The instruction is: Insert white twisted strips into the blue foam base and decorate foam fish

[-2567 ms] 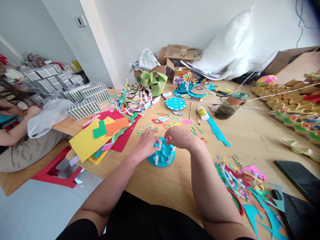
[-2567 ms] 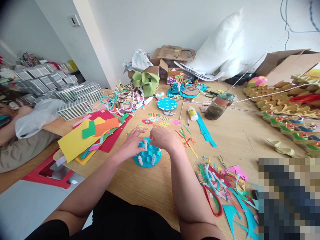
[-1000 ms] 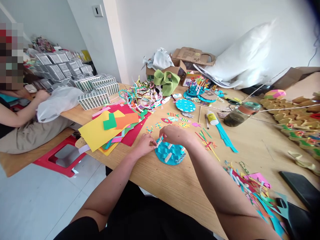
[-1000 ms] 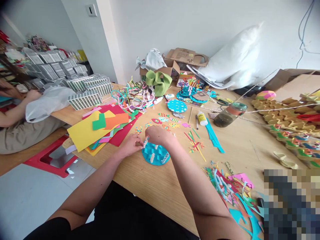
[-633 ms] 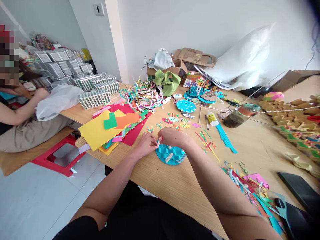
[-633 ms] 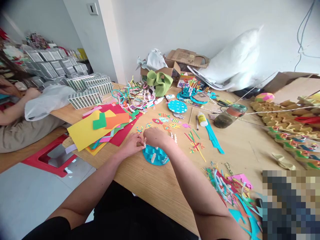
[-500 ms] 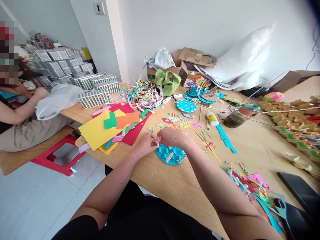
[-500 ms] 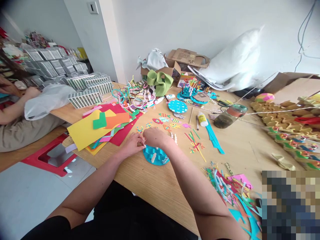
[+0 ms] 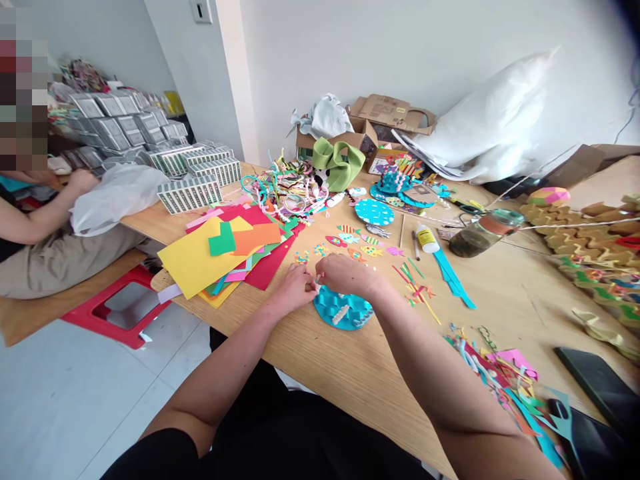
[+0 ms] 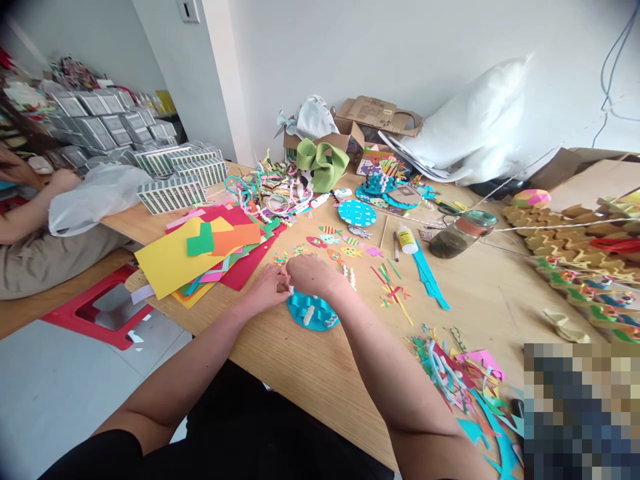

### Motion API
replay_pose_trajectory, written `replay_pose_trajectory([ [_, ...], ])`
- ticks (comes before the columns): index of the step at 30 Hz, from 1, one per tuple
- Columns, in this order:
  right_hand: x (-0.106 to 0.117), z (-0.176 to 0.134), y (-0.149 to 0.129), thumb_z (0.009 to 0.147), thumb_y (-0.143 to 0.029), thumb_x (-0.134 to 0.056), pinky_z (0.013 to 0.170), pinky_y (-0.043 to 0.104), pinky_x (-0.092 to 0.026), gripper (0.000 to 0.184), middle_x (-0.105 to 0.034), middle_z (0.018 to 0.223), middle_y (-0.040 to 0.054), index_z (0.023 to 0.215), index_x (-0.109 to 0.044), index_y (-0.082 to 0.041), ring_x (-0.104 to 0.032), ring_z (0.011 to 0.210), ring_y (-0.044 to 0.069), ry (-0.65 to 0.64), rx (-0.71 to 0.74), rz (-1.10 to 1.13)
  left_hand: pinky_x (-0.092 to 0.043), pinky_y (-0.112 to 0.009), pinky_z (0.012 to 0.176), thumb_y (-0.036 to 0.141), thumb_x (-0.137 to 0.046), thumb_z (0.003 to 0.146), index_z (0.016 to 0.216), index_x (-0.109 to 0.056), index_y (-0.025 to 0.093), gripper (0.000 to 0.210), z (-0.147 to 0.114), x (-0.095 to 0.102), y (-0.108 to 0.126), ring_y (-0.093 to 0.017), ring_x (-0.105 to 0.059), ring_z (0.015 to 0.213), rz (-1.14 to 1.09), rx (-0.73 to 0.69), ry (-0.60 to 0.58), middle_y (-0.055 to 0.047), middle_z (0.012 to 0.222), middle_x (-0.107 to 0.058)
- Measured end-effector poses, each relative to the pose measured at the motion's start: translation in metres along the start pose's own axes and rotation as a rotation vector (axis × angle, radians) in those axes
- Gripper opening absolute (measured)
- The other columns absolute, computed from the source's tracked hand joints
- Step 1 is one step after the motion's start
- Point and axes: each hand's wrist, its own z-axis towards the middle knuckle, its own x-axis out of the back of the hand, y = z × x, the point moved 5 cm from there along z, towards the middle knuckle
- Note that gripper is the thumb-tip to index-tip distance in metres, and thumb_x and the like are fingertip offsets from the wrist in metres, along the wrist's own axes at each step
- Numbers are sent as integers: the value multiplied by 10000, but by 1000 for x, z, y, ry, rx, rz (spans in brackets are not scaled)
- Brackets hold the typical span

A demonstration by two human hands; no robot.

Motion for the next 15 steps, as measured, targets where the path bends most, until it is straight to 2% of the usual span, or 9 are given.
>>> replay_pose_trajectory([
  [10, -4, 2, -3, 767, -177, -536, 707, 291, -460, 255, -712, 932, 145, 940, -719, -141, -663, 905, 262, -101, 12, 25, -455, -317, 818, 185, -651, 692, 634, -664, 172, 61, 1, 0, 0, -207, -534, 917, -14, 5, -10, -54, 842, -618],
  [15, -4, 3, -6, 782, -169, -529, 694, 288, -467, 244, -710, 931, 149, 936, -717, -143, -662, 900, 259, -91, 2, -11, -462, -314, 779, 187, -638, 685, 654, -677, 174, 51, 1, -2, -1, -217, -529, 912, -14, 6, -7, -63, 835, -617],
])
